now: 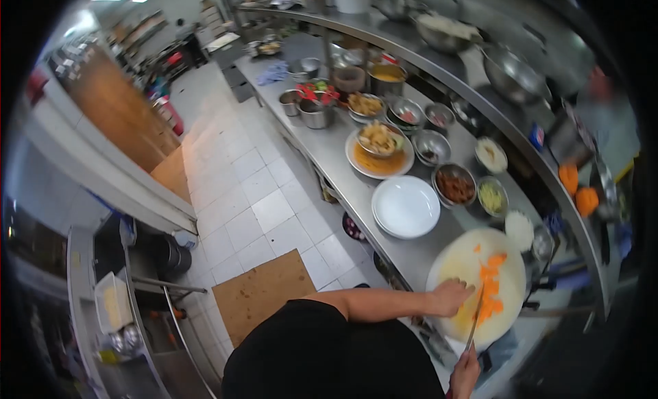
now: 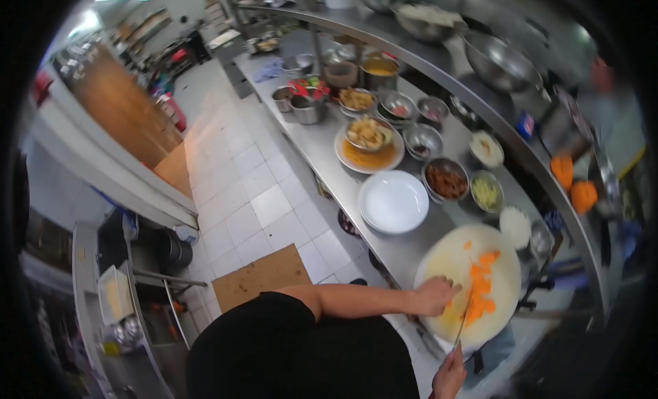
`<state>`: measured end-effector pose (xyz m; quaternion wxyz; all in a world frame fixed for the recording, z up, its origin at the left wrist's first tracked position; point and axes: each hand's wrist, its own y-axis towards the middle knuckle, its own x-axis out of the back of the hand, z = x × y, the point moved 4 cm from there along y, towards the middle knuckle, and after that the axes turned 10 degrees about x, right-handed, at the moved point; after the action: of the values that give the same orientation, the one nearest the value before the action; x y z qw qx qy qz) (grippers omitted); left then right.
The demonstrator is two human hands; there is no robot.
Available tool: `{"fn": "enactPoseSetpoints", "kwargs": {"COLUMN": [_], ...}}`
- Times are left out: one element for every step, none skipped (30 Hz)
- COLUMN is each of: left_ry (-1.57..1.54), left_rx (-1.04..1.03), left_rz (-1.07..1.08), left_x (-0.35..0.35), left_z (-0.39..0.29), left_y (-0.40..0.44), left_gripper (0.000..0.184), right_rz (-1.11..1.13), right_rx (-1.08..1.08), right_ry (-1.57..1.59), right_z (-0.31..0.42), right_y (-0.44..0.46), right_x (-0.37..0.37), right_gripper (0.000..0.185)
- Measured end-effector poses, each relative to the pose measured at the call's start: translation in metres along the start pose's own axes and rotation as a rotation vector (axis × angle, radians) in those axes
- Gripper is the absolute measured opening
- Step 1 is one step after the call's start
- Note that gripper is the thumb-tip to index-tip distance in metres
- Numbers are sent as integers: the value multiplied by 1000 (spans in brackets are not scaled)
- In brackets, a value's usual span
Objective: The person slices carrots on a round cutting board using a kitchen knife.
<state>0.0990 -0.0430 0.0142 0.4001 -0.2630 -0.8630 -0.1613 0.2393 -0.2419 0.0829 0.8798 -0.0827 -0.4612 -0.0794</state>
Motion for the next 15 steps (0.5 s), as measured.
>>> {"fn": "enactPoseSetpoints", "kwargs": {"left_ry": [14,-115,-245,-237,-371,-504,-506,-611,-713,-716,-793,-880,-769,-670,-560], "left_rx": [9,18,20,18,-5,-29,-26,34,93,100,79,54,10,-45,-73], "left_rz": [-37,-44,-45,-58,-83,-105,-107,-80,-55,-53,-106,-142,-217,-266,-290], "left_x": [7,12,15,14,13,12,17,21,24,25,20,12,3,-6,0], "left_z": [-2,-3,-2,0,2,4,4,7,12,19,29,35,44,55,56], "left_y": [5,11,15,21,24,26,23,20,18,14,9,3,-3,-9,-19], "left_gripper": [51,48,46,46,48,50,50,49,49,49,48,47,46,46,47], "right_rz": [-4,-4,-8,-13,-23,-32,-29,55,137,144,92,30,51,70,136], "right_rx": [41,7,-36,-21,-40,-61,-59,-60,-58,-61,-85,-127,-23,53,-171], "right_ry": [0,-13,-24,-22,-30,-37,-39,-53,-64,-65,51,161,67,-28,51], "right_z": [-13,-28,-33,-36,-40,-41,-23,-4,12,14,8,-2,-12,-15,59], "right_y": [1,3,5,10,12,13,14,15,20,26,30,29,32,30,27], "right_x": [0,0,-1,-6,-11,-14,-9,-5,-4,-10,-19,-27,-34,-33,-2], "right_gripper": [43,37,41,41,41,43,43,37,48,48,45,43,42,41,41]}}
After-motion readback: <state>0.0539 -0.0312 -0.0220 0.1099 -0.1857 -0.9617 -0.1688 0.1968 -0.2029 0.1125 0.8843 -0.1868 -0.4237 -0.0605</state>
